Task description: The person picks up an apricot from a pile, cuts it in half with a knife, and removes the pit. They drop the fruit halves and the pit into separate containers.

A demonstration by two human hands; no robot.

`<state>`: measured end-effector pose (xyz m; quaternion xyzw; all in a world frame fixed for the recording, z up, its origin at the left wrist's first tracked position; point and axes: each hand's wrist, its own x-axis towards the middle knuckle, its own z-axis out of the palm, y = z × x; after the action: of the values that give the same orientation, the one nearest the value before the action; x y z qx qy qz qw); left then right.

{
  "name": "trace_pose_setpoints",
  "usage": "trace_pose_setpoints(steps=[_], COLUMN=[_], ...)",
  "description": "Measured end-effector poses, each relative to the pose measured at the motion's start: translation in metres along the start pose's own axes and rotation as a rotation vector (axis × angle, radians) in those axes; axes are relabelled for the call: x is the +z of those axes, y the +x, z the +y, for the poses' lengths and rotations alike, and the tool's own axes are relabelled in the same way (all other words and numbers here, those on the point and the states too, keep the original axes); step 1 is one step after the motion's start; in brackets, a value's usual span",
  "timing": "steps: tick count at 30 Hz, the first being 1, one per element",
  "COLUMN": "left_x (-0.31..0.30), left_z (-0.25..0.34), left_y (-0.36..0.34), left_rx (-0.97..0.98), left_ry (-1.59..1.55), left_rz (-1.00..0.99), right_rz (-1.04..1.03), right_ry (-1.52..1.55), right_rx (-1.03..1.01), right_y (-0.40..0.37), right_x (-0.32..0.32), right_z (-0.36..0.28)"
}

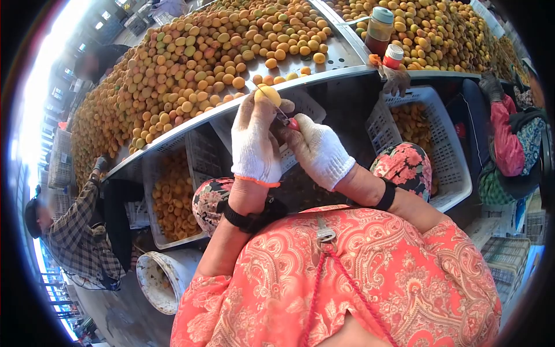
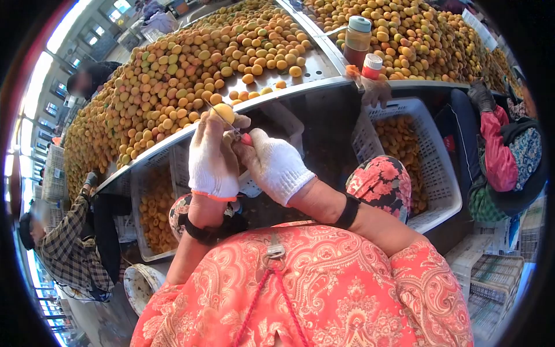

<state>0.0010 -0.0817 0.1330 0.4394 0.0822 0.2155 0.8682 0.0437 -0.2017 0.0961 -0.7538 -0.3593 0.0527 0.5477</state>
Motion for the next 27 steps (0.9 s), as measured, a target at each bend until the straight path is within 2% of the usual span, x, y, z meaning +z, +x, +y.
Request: trace_pose_setpoints(steps=[1, 5, 7, 10, 11, 13, 14, 16, 17, 20, 22, 24, 27], left_x=[0.003, -0.009, -0.009, -0.004, -0.006, -0.016, -0.02, -0.023, -0.019, -0.043, -0.031, -0.015, -0.012], left_z=[0.001, -0.009, -0.015, -0.017, -0.016, -0.012, -0.009, -0.006, -0.011, -0.026, -0.027, -0.025, -0.026], left_y=[0.0, 0.002, 0.007, 0.01, 0.009, 0.011, 0.013, 0.016, 0.013, 0.017, 0.012, 0.005, 0.009], left_rx=[0.048, 0.031, -0.182, -0.256, -0.258, -0.09, -0.089, 0.054, 0.08, 0.081, 0.054, -0.08, -0.1], left_ry=[0.082, 0.139, -0.103, -0.111, -0.11, 0.075, 0.075, 0.498, 0.361, 0.374, 0.304, 0.05, 0.074], left_rz=[-0.014, -0.02, 0.233, 0.307, 0.305, 0.003, 0.001, -0.015, 0.03, -0.043, -0.009, 0.081, 0.151], right_rz=[-0.004, 0.007, -0.052, -0.006, -0.004, -0.027, -0.025, -0.036, -0.035, -0.072, -0.051, -0.014, 0.047], right_ry=[0.035, -0.048, -0.142, -0.065, -0.065, 0.044, 0.043, 0.049, 0.049, 0.074, 0.06, 0.004, -0.003], right_rx=[0.012, -0.017, 0.06, -0.002, 0.0, 0.107, 0.106, 0.111, 0.112, 0.142, 0.122, 0.093, 0.048], right_y=[0.0, -0.003, -0.004, -0.003, -0.003, -0.001, -0.001, -0.001, -0.002, -0.003, -0.003, -0.002, -0.001], right_x=[-0.001, 0.0, 0.001, 0.004, 0.002, -0.004, -0.005, -0.005, -0.005, 0.001, 0.006, 0.008, 0.01], right_z=[0.0, 0.003, 0.006, 0.011, 0.009, -0.002, -0.002, -0.001, -0.001, 0.004, 0.013, 0.014, 0.012])
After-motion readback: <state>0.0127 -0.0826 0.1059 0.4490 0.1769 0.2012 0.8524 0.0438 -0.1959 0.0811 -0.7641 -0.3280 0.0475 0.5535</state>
